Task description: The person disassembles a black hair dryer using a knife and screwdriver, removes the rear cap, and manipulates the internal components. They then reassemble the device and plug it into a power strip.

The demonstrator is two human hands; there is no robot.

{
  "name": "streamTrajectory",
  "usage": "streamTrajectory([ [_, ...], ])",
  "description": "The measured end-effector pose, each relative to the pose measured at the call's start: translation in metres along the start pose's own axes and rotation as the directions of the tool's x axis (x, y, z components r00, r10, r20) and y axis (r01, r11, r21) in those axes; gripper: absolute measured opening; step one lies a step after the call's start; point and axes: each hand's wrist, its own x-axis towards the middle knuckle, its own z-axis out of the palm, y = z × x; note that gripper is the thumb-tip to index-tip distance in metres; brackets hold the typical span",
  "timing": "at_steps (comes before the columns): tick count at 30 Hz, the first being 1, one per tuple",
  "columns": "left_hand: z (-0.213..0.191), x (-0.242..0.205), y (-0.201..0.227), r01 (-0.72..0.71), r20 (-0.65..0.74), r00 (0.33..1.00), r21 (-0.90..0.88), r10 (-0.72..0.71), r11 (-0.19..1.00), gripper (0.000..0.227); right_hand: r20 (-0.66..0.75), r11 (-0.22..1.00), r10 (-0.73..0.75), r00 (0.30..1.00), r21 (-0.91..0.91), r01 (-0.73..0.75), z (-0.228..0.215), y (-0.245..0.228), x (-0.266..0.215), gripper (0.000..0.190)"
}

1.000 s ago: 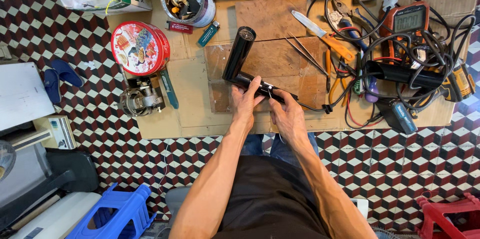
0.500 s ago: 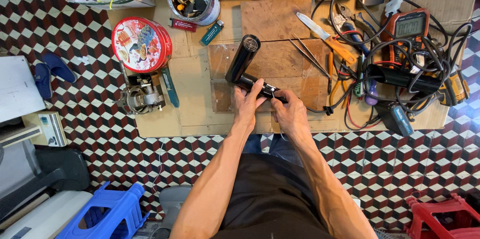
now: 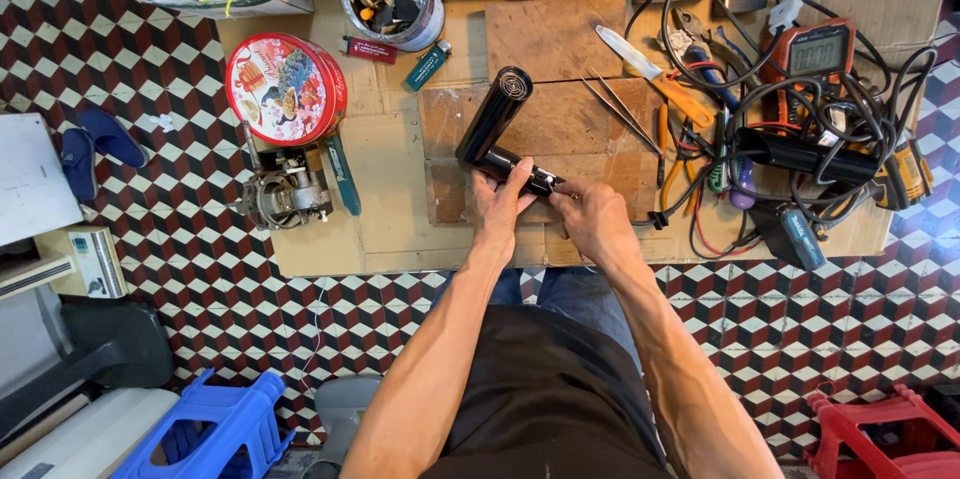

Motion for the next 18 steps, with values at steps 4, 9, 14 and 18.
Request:
streamTrajectory([
  [4,0.001,0.000,0.001,0.004,-0.013,1.000,0.045,-0.003,0.999,0.052,0.100,0.840,-0.196,0.976,-0.497,0.219,0.002,-0.004,0.005,0.023],
  [9,0.004,0.001,0.006,0.023,-0.012,1.000,0.068,-0.022,0.997,0.055,0.107,0.820,-0.301,0.948,-0.479,0.314,-0.011,-0.007,0.003,0.024],
  [14,0.005,-0.001,0.007,0.024,-0.035,0.999,0.102,-0.021,0.995,0.059,0.128,0.775,-0.411,0.903,-0.473,0.419,-0.014,-0.004,0.007,0.029],
  [18,0.008,-0.001,0.010,0.020,-0.047,0.999,0.121,-0.014,0.992,0.059,0.247,0.747,-0.271,0.930,-0.556,0.365,-0.014,-0.004,0.019,0.029],
])
